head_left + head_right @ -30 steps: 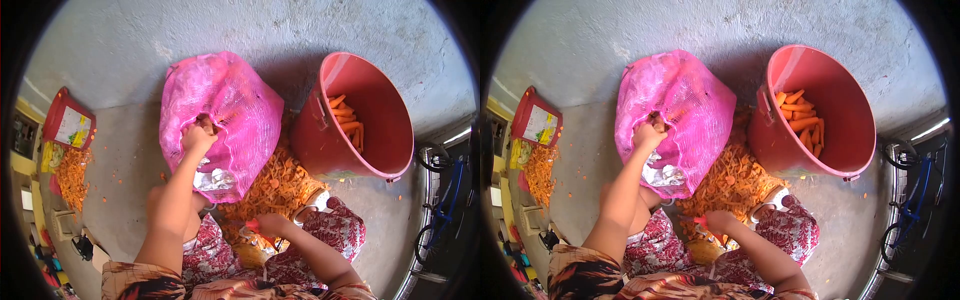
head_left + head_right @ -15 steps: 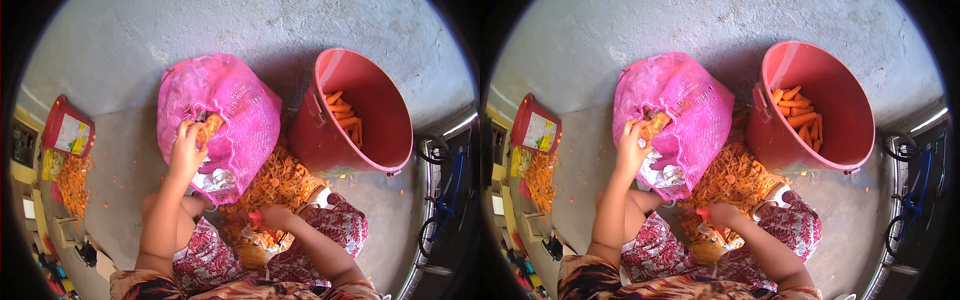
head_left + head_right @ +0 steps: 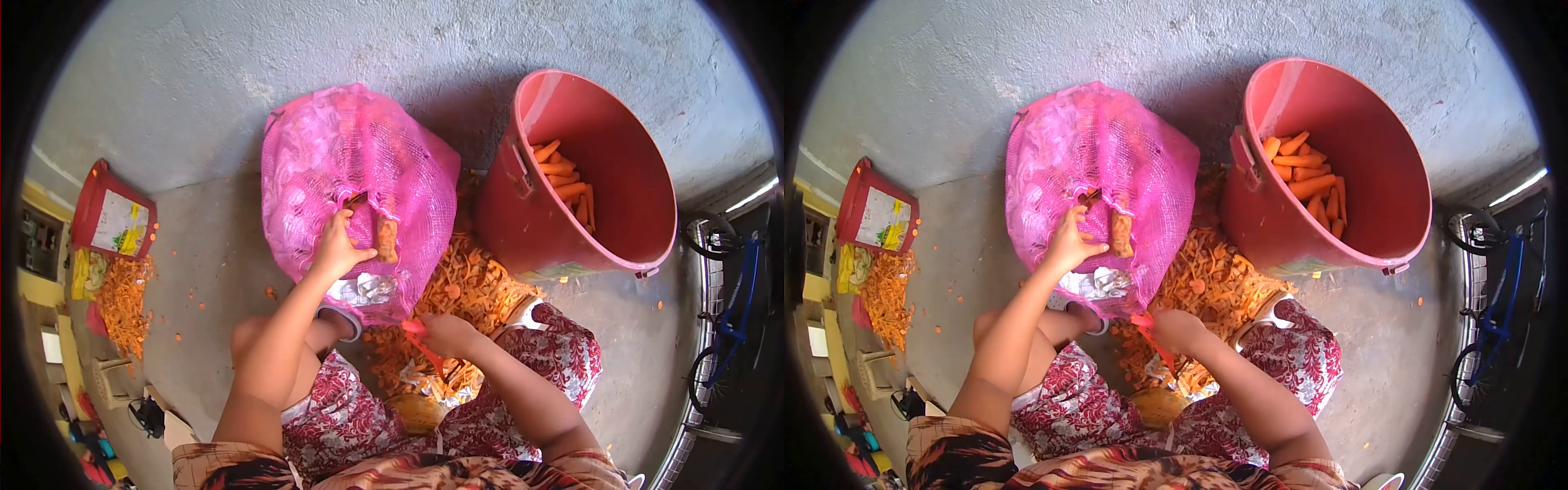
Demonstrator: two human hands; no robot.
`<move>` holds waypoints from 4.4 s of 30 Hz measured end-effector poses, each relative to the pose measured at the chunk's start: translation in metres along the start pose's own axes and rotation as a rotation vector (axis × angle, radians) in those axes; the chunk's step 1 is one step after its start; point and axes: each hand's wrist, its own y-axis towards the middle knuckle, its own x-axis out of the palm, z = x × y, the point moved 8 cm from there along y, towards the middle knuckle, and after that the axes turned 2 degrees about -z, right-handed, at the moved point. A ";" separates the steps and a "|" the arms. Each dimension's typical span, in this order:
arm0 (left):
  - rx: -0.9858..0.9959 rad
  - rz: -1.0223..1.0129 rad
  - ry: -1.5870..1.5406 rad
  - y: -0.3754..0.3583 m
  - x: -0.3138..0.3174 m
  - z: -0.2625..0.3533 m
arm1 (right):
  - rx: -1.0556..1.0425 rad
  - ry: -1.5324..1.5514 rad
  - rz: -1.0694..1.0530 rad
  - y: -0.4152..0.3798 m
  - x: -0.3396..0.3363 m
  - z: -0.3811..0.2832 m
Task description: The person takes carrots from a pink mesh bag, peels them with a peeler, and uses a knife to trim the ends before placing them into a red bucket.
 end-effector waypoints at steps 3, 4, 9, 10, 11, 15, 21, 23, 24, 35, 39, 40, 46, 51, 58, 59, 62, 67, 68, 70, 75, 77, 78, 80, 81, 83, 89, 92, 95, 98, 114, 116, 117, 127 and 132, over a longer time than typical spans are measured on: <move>0.042 -0.078 0.200 0.001 0.008 0.006 | -0.007 -0.002 0.000 -0.001 0.003 -0.001; 0.065 -0.088 0.241 0.002 0.015 0.004 | 0.000 -0.001 0.001 -0.002 0.003 -0.001; 0.127 0.027 0.358 0.011 0.025 0.011 | 0.018 -0.029 -0.023 -0.006 0.004 0.000; 0.120 0.044 0.360 0.017 0.024 0.008 | 0.023 -0.033 -0.026 -0.006 0.006 0.001; 0.114 0.062 0.362 0.025 0.023 0.006 | 0.020 -0.038 -0.027 -0.006 0.006 0.000; 0.122 0.123 0.427 0.039 0.013 0.034 | 0.019 -0.045 -0.045 -0.007 0.009 -0.002; 0.180 0.022 0.478 0.055 0.023 0.047 | 0.048 -0.037 -0.053 -0.018 0.004 -0.001; 0.195 -0.017 0.469 0.055 0.026 0.046 | 0.052 -0.029 -0.053 -0.024 0.000 -0.001; 0.203 -0.037 0.464 0.055 0.028 0.047 | 0.053 -0.025 -0.052 -0.027 -0.002 -0.001; -0.385 -0.494 0.421 0.011 0.046 0.016 | 0.067 -0.009 -0.078 -0.034 0.001 0.018; -0.563 -0.656 0.306 -0.008 0.080 -0.047 | 0.056 -0.010 -0.095 -0.029 0.007 0.017; -0.513 -0.651 0.190 -0.001 0.090 -0.057 | 0.055 0.000 -0.098 -0.028 0.006 0.017; -0.446 -0.559 -0.179 0.002 0.114 -0.060 | 0.084 -0.046 -0.179 -0.029 0.011 0.008; -0.442 -0.489 -0.352 0.000 0.129 -0.050 | 0.095 -0.072 -0.221 -0.028 0.015 0.004; -0.057 -0.747 0.231 0.016 0.142 -0.038 | 0.077 -0.052 -0.201 -0.033 0.010 0.003; -0.061 -0.719 0.490 0.016 0.134 -0.026 | 0.089 -0.068 -0.196 -0.033 0.010 0.008; -0.020 -0.655 0.532 0.021 0.118 -0.005 | 0.110 -0.080 -0.184 -0.036 0.014 0.017; 0.023 -0.571 0.400 0.035 0.070 0.039 | 0.103 -0.085 -0.228 -0.043 0.023 0.024; 0.033 -0.489 0.379 0.041 0.053 0.044 | 0.107 -0.078 -0.238 -0.043 0.024 0.024; -0.044 -0.183 0.512 0.049 0.009 0.046 | 0.114 -0.065 -0.262 -0.044 0.027 0.022; -0.078 -0.141 0.569 0.062 -0.028 -0.002 | 0.098 -0.092 -0.282 -0.042 0.028 0.019; 0.010 -0.006 0.714 0.059 -0.038 -0.005 | 0.105 -0.084 -0.268 -0.040 0.024 0.021; 0.057 0.062 0.786 0.057 -0.043 -0.003 | 0.110 -0.071 -0.260 -0.038 0.021 0.022; -0.040 0.044 0.822 0.054 -0.051 -0.014 | 0.103 -0.071 -0.252 -0.037 0.022 0.024; -0.037 0.062 0.884 0.049 -0.054 -0.014 | 0.090 -0.082 -0.254 -0.035 0.025 0.025; -0.097 0.024 0.910 0.047 -0.057 -0.024 | 0.088 -0.089 -0.258 -0.033 0.029 0.025; -0.125 -0.051 0.898 0.046 -0.047 -0.024 | 0.139 -0.094 -0.272 -0.029 0.028 0.019; -0.031 -0.084 0.993 0.044 -0.025 -0.014 | 0.133 -0.090 -0.252 -0.030 0.028 0.014; -0.028 -0.108 1.024 0.043 -0.021 -0.015 | 0.114 -0.107 -0.256 -0.028 0.032 0.015; -0.295 -0.231 1.059 0.039 -0.037 -0.030 | 0.103 -0.127 -0.250 -0.028 0.032 0.016; -0.350 -0.331 1.152 0.019 -0.068 -0.031 | 0.079 -0.099 -0.267 -0.026 0.035 0.015; -0.305 -0.336 1.168 0.017 -0.069 -0.029 | 0.077 -0.105 -0.260 -0.027 0.031 0.018; -0.290 -0.345 1.174 0.017 -0.069 -0.030 | 0.082 -0.103 -0.263 -0.028 0.030 0.019; -0.093 -0.225 1.006 0.060 -0.051 -0.017 | 0.082 -0.077 -0.204 -0.034 0.012 0.015; -0.215 -0.243 1.093 0.107 -0.022 -0.068 | 0.045 -0.062 -0.164 -0.031 0.008 0.007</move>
